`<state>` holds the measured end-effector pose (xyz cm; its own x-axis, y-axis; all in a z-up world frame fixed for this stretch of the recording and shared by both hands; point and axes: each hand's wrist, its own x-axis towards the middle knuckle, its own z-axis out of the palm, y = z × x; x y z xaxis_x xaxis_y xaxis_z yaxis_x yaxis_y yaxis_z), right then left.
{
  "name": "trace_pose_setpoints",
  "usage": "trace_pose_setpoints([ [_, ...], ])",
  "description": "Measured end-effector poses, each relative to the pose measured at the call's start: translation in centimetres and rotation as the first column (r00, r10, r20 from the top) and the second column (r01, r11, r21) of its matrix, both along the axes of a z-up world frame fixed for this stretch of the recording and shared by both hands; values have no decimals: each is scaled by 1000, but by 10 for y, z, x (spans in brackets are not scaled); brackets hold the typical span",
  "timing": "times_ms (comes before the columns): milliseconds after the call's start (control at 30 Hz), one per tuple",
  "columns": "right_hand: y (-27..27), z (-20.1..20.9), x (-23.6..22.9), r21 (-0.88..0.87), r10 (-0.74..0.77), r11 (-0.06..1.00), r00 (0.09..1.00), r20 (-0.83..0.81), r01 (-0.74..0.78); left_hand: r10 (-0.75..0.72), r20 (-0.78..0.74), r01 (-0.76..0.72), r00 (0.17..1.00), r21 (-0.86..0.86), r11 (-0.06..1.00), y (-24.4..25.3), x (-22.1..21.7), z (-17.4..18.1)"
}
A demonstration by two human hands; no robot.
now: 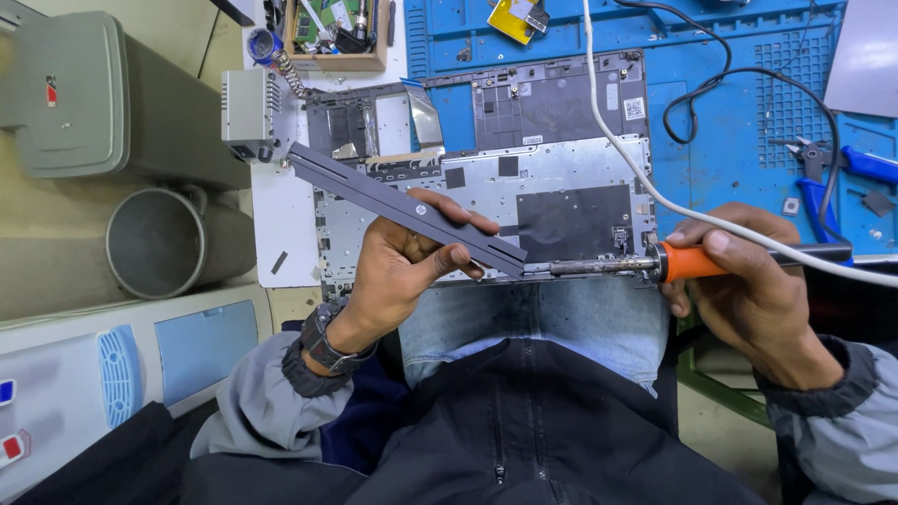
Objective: The person uses a soldering iron to work on the internal components of a disassembled laptop resting on their lap. They then pick up a black plastic laptop part and use pliers to manipulate it.
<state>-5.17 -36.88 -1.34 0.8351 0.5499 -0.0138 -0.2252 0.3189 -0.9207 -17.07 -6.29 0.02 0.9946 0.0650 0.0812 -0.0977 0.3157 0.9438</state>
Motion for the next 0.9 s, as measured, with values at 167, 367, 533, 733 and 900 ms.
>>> trace_pose_setpoints([
  [167,0,1,0,-6,-2,1000,1000,7,2,-11,19,11,1000,-7,1000,0,0,1],
  [367,0,2,0,-7,-11,1000,997,70,11,-13,26,13,1000,4,1000,1,0,1],
  [533,-3,-8,7,9,-77,997,995,59,77,64,83,-67,994,37,997,4,1,4],
  [733,1,-20,12,1,-115,993,963,243,119,165,264,-228,950,230,946,-13,-12,21],
  [900,34,4,9,19,-160,985,866,473,171,90,417,-267,905,390,881,-35,-30,19],
])
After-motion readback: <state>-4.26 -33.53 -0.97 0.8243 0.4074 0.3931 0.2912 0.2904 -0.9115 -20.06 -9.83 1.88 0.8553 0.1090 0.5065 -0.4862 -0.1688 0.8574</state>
